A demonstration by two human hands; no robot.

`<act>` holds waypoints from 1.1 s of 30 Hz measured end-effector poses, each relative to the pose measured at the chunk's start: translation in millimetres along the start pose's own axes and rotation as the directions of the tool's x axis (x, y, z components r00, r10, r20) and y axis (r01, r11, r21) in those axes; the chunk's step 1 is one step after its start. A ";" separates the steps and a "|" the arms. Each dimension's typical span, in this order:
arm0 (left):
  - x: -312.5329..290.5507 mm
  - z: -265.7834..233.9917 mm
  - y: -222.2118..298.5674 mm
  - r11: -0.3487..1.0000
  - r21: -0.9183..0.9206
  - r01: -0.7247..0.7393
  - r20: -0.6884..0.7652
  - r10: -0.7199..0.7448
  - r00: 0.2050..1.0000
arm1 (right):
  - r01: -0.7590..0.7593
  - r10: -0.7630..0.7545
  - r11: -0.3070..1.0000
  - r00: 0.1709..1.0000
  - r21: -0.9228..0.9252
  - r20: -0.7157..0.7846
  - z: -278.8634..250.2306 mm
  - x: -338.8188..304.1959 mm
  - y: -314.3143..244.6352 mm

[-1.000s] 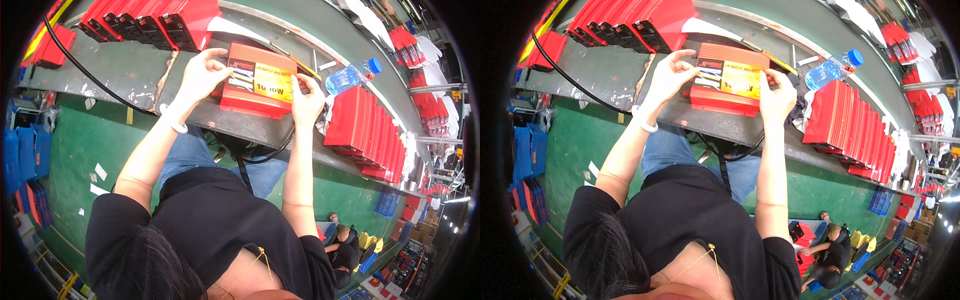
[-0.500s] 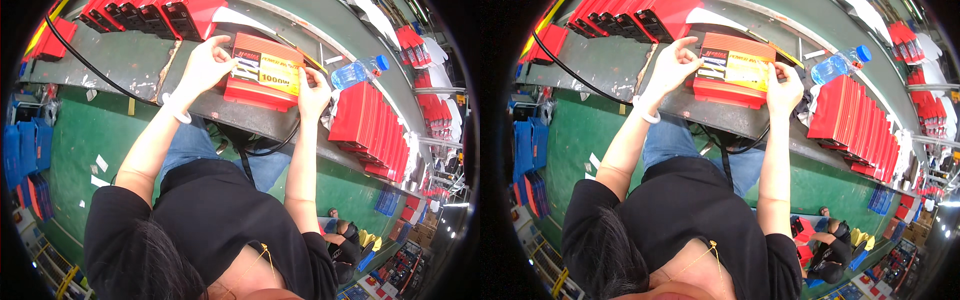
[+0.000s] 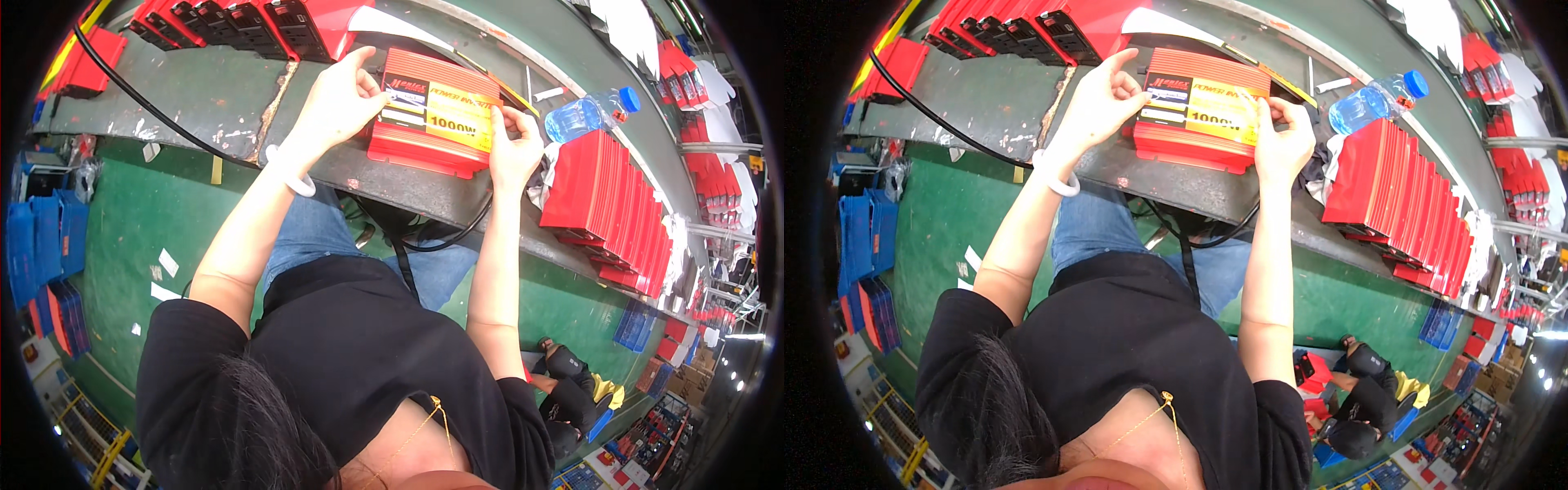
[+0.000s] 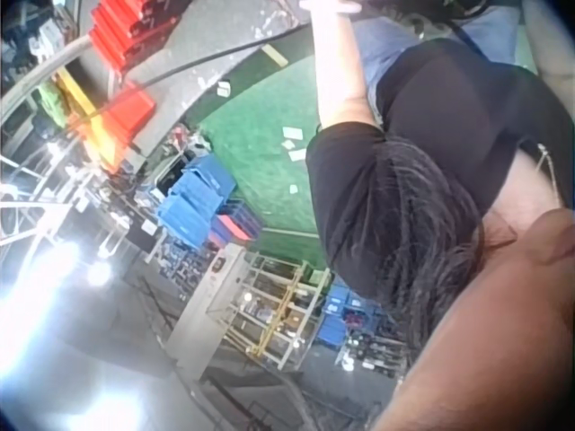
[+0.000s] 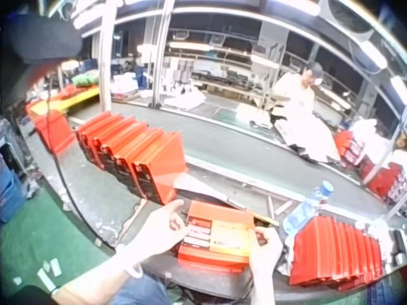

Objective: Clean an electronic power inverter and apply a product label.

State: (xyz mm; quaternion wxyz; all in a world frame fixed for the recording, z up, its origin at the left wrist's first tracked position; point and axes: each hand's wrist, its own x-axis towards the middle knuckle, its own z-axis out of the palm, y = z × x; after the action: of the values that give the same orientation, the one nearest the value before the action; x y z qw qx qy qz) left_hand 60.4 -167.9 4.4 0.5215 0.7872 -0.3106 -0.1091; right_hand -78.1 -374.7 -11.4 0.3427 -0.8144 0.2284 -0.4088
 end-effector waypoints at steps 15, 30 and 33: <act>-1.0 -0.6 6.7 0.992 0.124 -0.036 -0.032 0.041 0.999 | -0.107 0.107 0.994 0.994 0.008 0.009 3.3 -1.5 8.9; -9.1 -10.6 4.3 0.887 0.401 -0.227 -0.111 0.292 0.950 | -0.068 0.067 0.998 0.987 -0.002 -0.148 -1.7 -5.8 14.1; -12.4 -5.7 13.6 0.777 0.463 -0.427 0.035 0.465 0.885 | -0.042 0.044 0.999 0.991 0.017 -0.124 -9.1 -13.9 4.8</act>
State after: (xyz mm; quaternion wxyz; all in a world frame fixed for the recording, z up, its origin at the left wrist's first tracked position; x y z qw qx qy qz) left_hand 48.5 -159.7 17.1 0.3441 0.7951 -0.4834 0.1255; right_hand -93.8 -372.2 -18.1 0.3425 -0.7798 0.2639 -0.4528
